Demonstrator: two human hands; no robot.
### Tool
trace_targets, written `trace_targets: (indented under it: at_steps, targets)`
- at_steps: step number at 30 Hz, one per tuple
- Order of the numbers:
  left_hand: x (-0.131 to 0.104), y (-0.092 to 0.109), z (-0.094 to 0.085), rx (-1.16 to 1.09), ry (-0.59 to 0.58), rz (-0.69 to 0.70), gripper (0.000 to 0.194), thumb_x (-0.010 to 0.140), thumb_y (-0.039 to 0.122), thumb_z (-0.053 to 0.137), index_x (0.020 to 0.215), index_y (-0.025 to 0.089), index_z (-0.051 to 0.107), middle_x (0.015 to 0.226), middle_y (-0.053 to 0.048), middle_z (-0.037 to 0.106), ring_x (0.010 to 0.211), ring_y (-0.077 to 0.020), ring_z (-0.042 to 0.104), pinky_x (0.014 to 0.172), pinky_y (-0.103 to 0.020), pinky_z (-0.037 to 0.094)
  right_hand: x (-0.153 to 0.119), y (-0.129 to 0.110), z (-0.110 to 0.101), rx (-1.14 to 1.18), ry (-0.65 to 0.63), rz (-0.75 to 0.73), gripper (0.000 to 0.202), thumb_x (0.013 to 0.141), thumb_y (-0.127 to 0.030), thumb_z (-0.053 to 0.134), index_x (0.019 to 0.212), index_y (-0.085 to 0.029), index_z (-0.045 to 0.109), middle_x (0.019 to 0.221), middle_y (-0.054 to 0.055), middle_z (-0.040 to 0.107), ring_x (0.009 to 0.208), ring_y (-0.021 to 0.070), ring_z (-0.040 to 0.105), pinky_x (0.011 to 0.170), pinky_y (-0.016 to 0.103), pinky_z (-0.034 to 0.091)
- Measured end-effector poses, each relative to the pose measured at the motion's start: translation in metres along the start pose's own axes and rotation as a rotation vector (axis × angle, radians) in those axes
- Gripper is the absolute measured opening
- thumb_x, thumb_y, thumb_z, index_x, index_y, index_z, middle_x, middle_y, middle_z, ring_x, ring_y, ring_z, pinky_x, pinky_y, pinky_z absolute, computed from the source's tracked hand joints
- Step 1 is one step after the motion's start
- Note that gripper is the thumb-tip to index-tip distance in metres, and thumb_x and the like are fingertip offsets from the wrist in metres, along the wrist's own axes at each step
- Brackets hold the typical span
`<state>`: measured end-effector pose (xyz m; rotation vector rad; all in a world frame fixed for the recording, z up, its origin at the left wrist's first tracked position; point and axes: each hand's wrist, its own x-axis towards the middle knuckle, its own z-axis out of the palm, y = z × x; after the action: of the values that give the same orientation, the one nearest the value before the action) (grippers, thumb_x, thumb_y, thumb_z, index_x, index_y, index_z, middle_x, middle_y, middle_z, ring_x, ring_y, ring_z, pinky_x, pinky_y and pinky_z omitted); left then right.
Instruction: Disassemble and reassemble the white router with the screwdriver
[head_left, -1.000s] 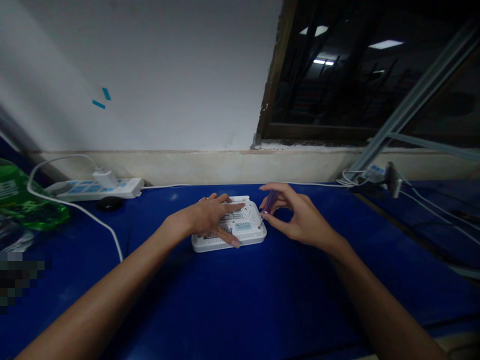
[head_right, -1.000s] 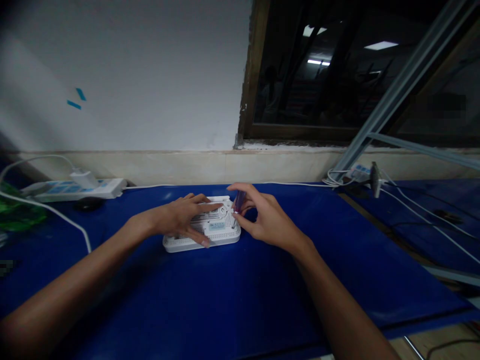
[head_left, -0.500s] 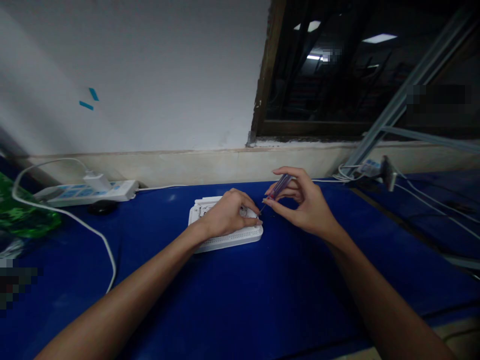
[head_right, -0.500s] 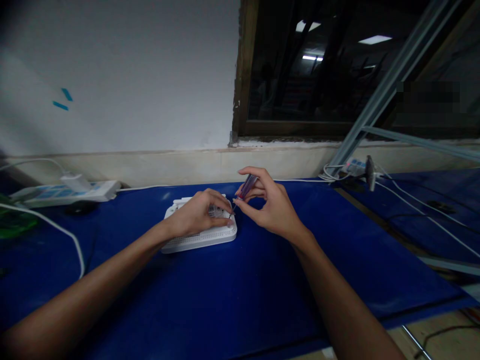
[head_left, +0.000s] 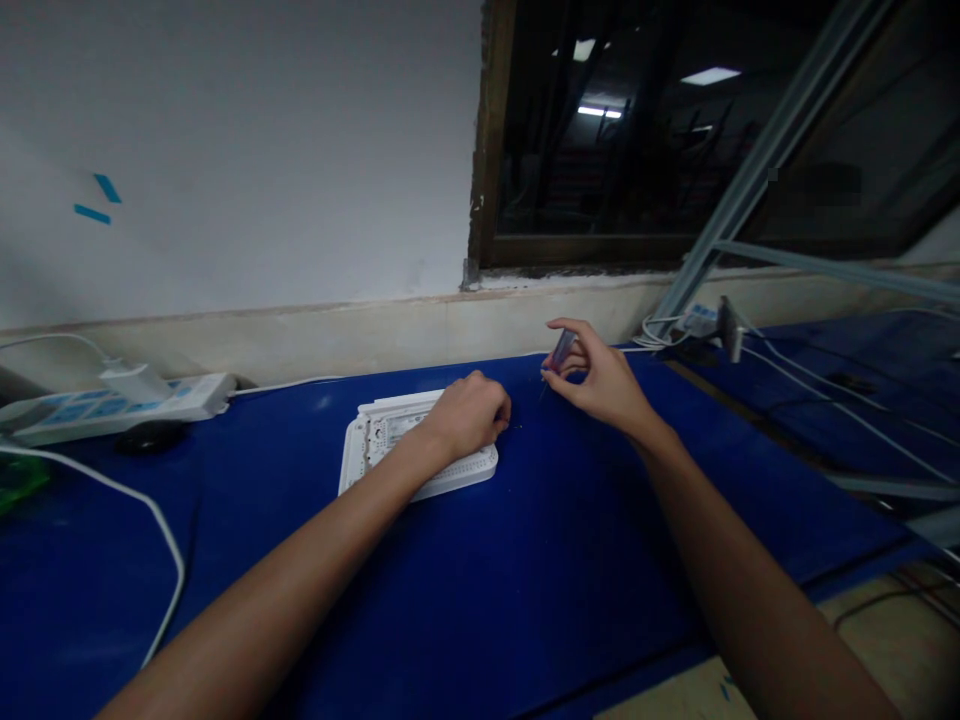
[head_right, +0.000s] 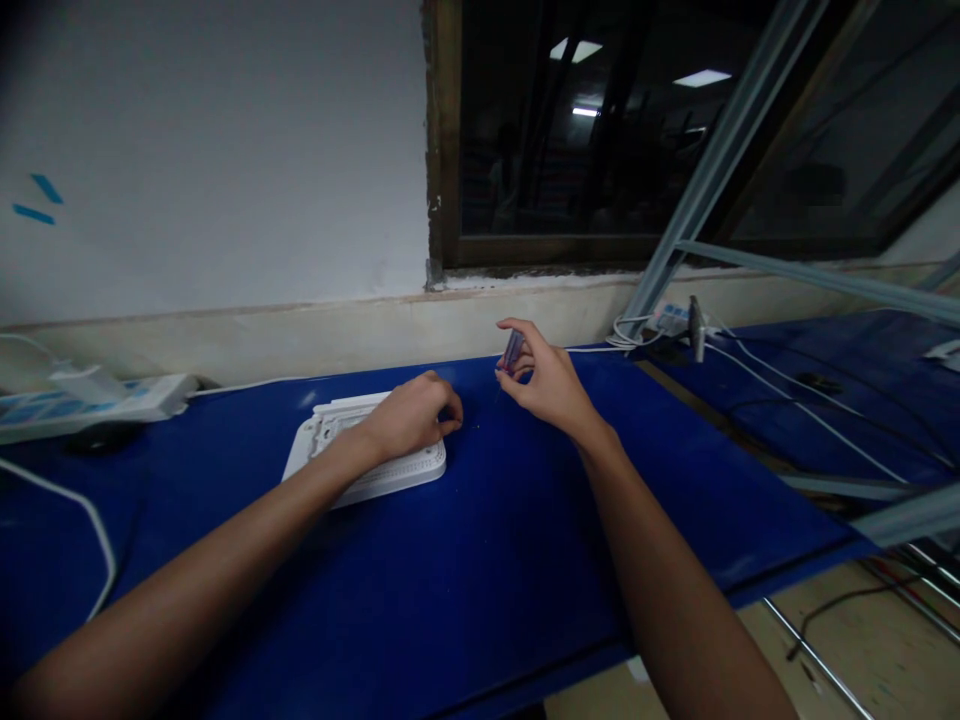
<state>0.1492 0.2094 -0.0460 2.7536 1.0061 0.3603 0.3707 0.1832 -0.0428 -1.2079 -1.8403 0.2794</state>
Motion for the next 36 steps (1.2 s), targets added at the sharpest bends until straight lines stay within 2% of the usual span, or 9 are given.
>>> trace_targets:
  at_steps: [8, 19, 23, 26, 30, 31, 33, 34, 36]
  targets:
    - [0.027, 0.013, 0.013, 0.05, -0.081, -0.056, 0.021, 0.078, 0.012, 0.064, 0.091, 0.021, 0.079, 0.094, -0.008, 0.075, 0.087, -0.0262, 0.07, 0.076, -0.035, 0.053, -0.001, 0.019, -0.008, -0.011, -0.022, 0.033, 0.062, 0.08, -0.027, 0.068, 0.137, -0.024, 0.044, 0.09, 0.003, 0.07, 0.071, 0.0179, 0.071, 0.067, 0.029, 0.057]
    - [0.029, 0.007, 0.024, 0.012, -0.099, -0.034, 0.023, 0.077, 0.012, 0.065, 0.093, 0.02, 0.079, 0.094, -0.009, 0.075, 0.092, -0.0264, 0.069, 0.077, -0.034, 0.052, -0.001, 0.018, -0.01, 0.007, -0.015, 0.042, 0.061, 0.08, -0.028, 0.068, 0.137, -0.026, 0.045, 0.09, 0.003, 0.07, 0.071, 0.0187, 0.071, 0.067, 0.031, 0.058]
    - [0.026, 0.005, 0.019, -0.009, -0.095, -0.022, 0.023, 0.079, 0.013, 0.065, 0.097, 0.02, 0.078, 0.097, -0.008, 0.075, 0.093, -0.0259, 0.069, 0.079, -0.034, 0.052, -0.001, 0.019, -0.007, 0.031, -0.008, 0.043, 0.061, 0.08, -0.029, 0.069, 0.137, -0.025, 0.045, 0.091, 0.004, 0.071, 0.073, 0.0188, 0.072, 0.069, 0.03, 0.059]
    - [0.014, -0.001, 0.002, -0.021, -0.072, -0.02, 0.022, 0.085, 0.017, 0.061, 0.101, 0.021, 0.077, 0.104, -0.007, 0.074, 0.1, -0.0252, 0.067, 0.088, -0.035, 0.05, 0.0, 0.019, -0.004, 0.09, 0.011, 0.04, 0.066, 0.08, -0.03, 0.073, 0.139, -0.025, 0.043, 0.093, 0.005, 0.071, 0.074, 0.0195, 0.072, 0.072, 0.032, 0.059]
    - [-0.023, -0.018, -0.029, -0.058, -0.114, 0.045, 0.029, 0.098, 0.028, 0.049, 0.116, 0.022, 0.071, 0.12, -0.006, 0.069, 0.113, -0.0227, 0.062, 0.102, -0.034, 0.043, 0.001, 0.015, 0.001, 0.151, 0.024, 0.044, 0.073, 0.079, -0.034, 0.076, 0.141, -0.024, 0.04, 0.092, 0.005, 0.071, 0.072, 0.0194, 0.071, 0.071, 0.034, 0.059]
    - [-0.035, -0.023, -0.036, -0.073, -0.18, 0.085, 0.034, 0.099, 0.034, 0.049, 0.128, 0.024, 0.065, 0.132, -0.006, 0.064, 0.123, -0.0233, 0.056, 0.107, -0.036, 0.038, 0.001, 0.013, 0.004, 0.166, 0.026, 0.046, 0.073, 0.078, -0.034, 0.077, 0.141, -0.024, 0.039, 0.091, 0.005, 0.071, 0.07, 0.0191, 0.071, 0.07, 0.034, 0.059]
    - [-0.058, -0.034, -0.046, -0.067, -0.331, 0.024, 0.054, 0.094, 0.049, 0.059, 0.145, 0.036, 0.047, 0.156, -0.004, 0.039, 0.143, -0.0292, 0.035, 0.114, -0.044, 0.029, 0.0, 0.007, 0.009, 0.202, 0.028, 0.05, 0.073, 0.078, -0.035, 0.078, 0.14, -0.024, 0.04, 0.09, 0.004, 0.07, 0.069, 0.0186, 0.07, 0.07, 0.034, 0.059]
    - [-0.068, -0.039, -0.049, -0.056, -0.398, -0.023, 0.068, 0.088, 0.056, 0.065, 0.149, 0.041, 0.039, 0.163, -0.003, 0.025, 0.147, -0.033, 0.027, 0.115, -0.048, 0.027, 0.0, 0.003, 0.013, 0.222, 0.027, 0.049, 0.073, 0.078, -0.035, 0.078, 0.139, -0.024, 0.04, 0.089, 0.004, 0.07, 0.069, 0.0185, 0.07, 0.071, 0.034, 0.059]
    - [-0.082, -0.045, -0.051, -0.042, -0.427, -0.057, 0.076, 0.085, 0.061, 0.066, 0.151, 0.046, 0.03, 0.165, -0.002, 0.016, 0.149, -0.0365, 0.018, 0.115, -0.054, 0.024, -0.001, -0.005, 0.02, 0.258, 0.03, 0.044, 0.073, 0.078, -0.035, 0.078, 0.139, -0.025, 0.039, 0.088, 0.003, 0.07, 0.07, 0.0186, 0.071, 0.072, 0.034, 0.059]
